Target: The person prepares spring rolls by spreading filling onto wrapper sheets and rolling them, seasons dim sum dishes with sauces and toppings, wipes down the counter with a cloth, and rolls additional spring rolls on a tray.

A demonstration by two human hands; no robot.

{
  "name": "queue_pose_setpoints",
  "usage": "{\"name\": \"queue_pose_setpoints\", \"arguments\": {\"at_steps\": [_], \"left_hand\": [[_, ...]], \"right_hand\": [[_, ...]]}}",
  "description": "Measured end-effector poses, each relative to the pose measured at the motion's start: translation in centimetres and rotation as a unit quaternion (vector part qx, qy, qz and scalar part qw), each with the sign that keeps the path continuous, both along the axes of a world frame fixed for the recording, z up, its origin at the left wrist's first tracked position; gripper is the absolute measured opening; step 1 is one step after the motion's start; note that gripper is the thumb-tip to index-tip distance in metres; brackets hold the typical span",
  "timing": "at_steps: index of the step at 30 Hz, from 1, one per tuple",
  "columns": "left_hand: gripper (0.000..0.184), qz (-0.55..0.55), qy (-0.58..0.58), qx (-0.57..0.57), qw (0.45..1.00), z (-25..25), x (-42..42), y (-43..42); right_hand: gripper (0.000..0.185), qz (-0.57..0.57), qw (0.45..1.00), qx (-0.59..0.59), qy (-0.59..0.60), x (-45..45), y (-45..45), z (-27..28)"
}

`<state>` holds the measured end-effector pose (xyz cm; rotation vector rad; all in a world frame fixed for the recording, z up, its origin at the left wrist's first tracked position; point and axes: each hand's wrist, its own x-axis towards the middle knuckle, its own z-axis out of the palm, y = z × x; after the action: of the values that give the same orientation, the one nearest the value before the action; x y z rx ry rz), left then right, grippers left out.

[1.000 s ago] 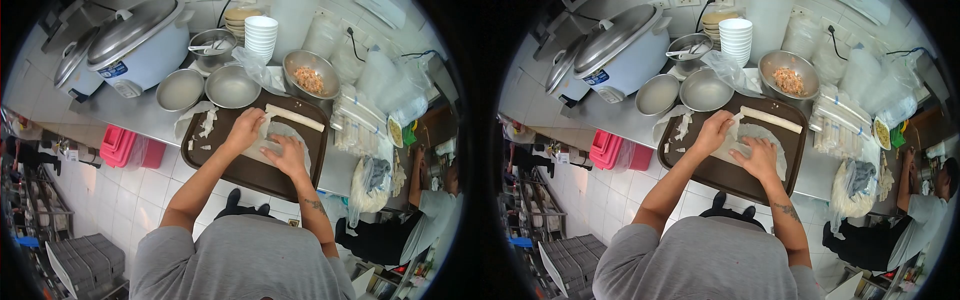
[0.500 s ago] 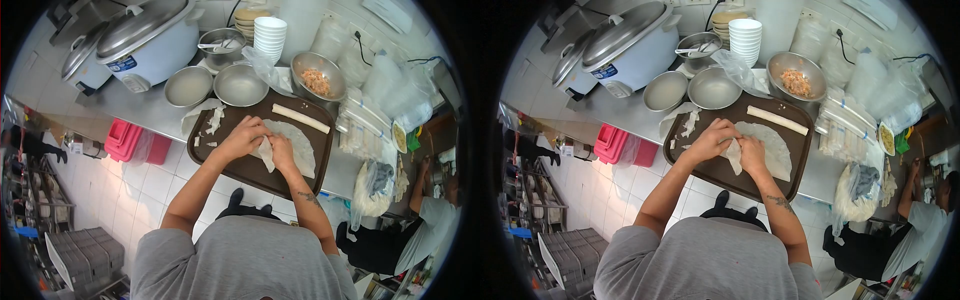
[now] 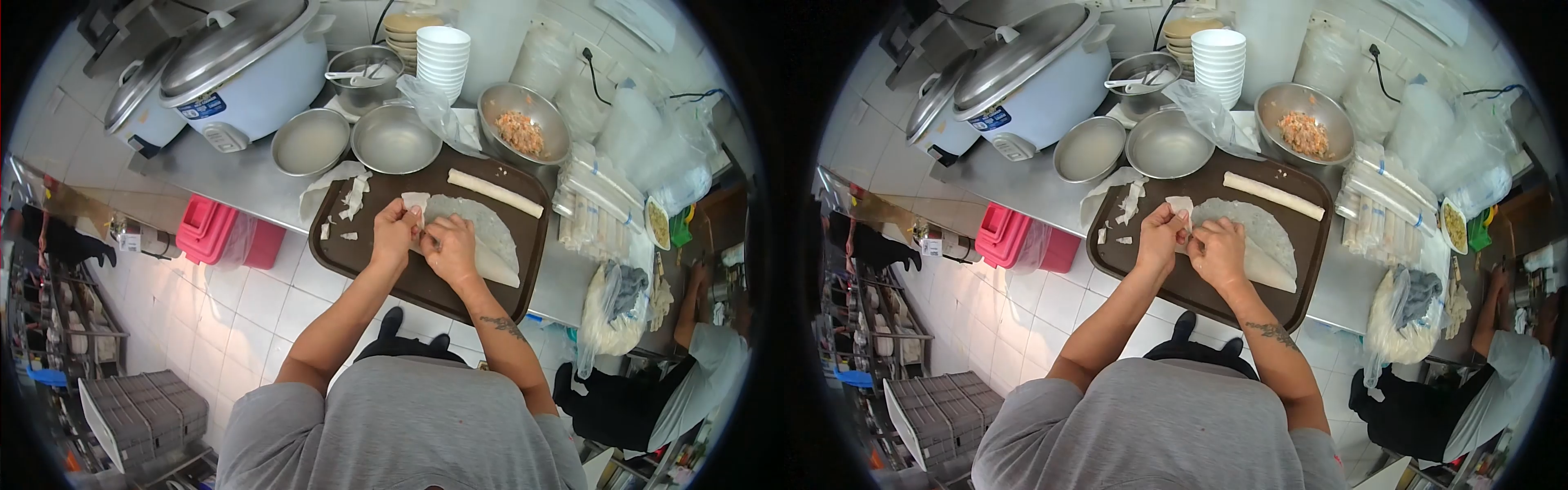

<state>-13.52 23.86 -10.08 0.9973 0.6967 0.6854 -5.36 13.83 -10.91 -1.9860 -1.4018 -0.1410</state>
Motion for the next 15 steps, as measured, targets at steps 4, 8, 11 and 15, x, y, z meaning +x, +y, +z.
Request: {"name": "queue_pose_setpoints", "arguments": {"at_steps": [4,8,11,15], "left_hand": [[0.015,0.020,0.004,0.020,1.000,-0.2,0.0,0.1],[0.015,0.029,-0.001,0.025,0.999,-1.1,-0.3,0.9],[0.014,0.030,-0.006,-0.010,0.999,-1.3,-0.5,1.0],[0.013,0.039,-0.011,-0.001,0.999,-1.3,-0.4,1.3]], "right_hand": [[0.004,0.011,0.999,0.045,0.001,-0.4,-0.2,0.3],[0.004,0.012,0.998,0.066,-0.015,-0.8,0.0,0.0],[0.003,0.017,0.996,0.084,-0.020,-0.9,0.1,0.1],[0.007,0.015,0.993,0.115,-0.018,-1.1,0.2,0.4]]}}
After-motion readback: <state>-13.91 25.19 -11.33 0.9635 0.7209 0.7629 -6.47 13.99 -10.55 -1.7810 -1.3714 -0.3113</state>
